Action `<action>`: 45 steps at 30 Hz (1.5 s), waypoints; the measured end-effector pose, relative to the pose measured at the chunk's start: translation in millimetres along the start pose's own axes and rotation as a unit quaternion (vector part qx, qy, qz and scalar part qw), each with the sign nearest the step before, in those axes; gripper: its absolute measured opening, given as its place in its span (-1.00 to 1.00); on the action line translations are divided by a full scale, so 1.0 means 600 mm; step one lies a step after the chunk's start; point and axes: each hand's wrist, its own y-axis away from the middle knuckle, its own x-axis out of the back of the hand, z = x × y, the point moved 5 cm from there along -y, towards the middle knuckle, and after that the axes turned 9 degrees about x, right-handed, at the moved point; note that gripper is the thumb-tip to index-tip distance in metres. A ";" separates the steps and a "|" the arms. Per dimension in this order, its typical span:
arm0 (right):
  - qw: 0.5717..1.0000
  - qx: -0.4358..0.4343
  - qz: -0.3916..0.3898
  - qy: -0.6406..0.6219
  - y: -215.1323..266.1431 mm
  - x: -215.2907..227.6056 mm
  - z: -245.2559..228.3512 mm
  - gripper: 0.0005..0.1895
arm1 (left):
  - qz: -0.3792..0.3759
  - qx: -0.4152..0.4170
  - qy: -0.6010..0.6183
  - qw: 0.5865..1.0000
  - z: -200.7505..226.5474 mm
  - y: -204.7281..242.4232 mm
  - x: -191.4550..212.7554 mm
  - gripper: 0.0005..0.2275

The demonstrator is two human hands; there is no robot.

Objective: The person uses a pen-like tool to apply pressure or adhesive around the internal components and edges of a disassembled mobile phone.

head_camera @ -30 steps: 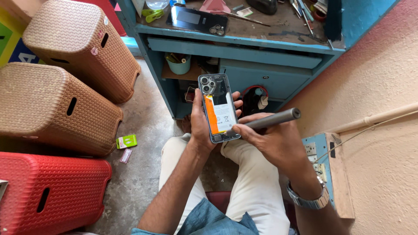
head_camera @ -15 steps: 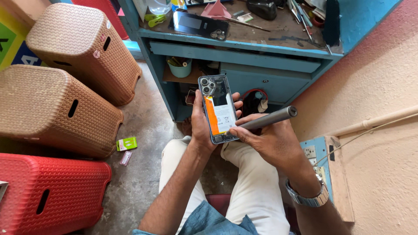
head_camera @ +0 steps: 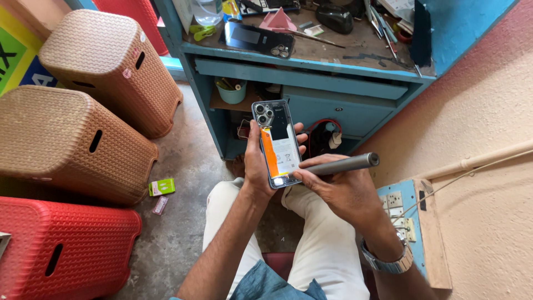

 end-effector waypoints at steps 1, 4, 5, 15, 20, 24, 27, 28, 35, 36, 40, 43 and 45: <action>1.000 -0.015 0.000 -0.006 0.006 -0.002 0.010 -0.82 | 0.007 0.000 -0.001 1.000 -0.003 0.002 0.004 -0.33; 0.997 0.025 0.026 -0.066 0.010 -0.012 0.033 -0.82 | -0.024 0.013 0.028 0.999 -0.010 -0.001 0.004 -0.27; 0.993 0.058 0.038 -0.094 0.012 -0.011 0.034 -0.81 | -0.045 0.016 0.039 0.998 -0.008 0.001 -0.003 -0.23; 0.999 -0.032 0.018 0.013 0.011 -0.015 0.087 -0.75 | 0.018 0.034 0.018 0.999 -0.008 0.004 -0.012 -0.30; 0.998 -0.055 0.014 0.006 0.018 -0.018 0.093 -0.75 | 0.028 0.031 0.009 0.999 -0.015 0.007 -0.008 -0.31; 0.999 -0.036 0.028 -0.025 0.021 -0.019 0.085 -0.78 | 0.032 0.033 0.013 0.999 -0.014 0.006 -0.007 -0.31; 1.000 0.001 0.026 -0.010 0.026 -0.020 0.080 -0.77 | 0.001 0.028 0.036 0.999 -0.014 0.007 -0.006 -0.31; 1.000 0.010 0.020 -0.002 0.028 -0.020 0.078 -0.78 | 0.010 0.033 0.033 0.999 -0.014 0.007 -0.004 -0.32; 1.000 -0.006 0.000 0.018 0.033 -0.024 0.064 -0.77 | 0.037 0.054 0.017 0.998 -0.017 0.021 -0.019 -0.31; 1.000 -0.011 -0.007 0.017 0.031 -0.022 0.063 -0.77 | 0.035 0.058 0.019 0.998 -0.014 0.020 -0.025 -0.30; 0.995 -0.037 0.058 -0.070 0.042 0.004 0.064 -0.77 | -0.058 0.087 0.027 0.994 -0.004 0.030 -0.050 -0.18; 0.983 -0.112 0.111 -0.089 0.083 0.022 0.080 -0.75 | -0.107 0.077 0.057 0.990 -0.003 0.030 -0.037 -0.19; 0.969 -0.142 0.136 -0.151 0.101 0.026 0.078 -0.73 | -0.041 0.058 0.038 0.997 -0.009 0.029 -0.020 -0.26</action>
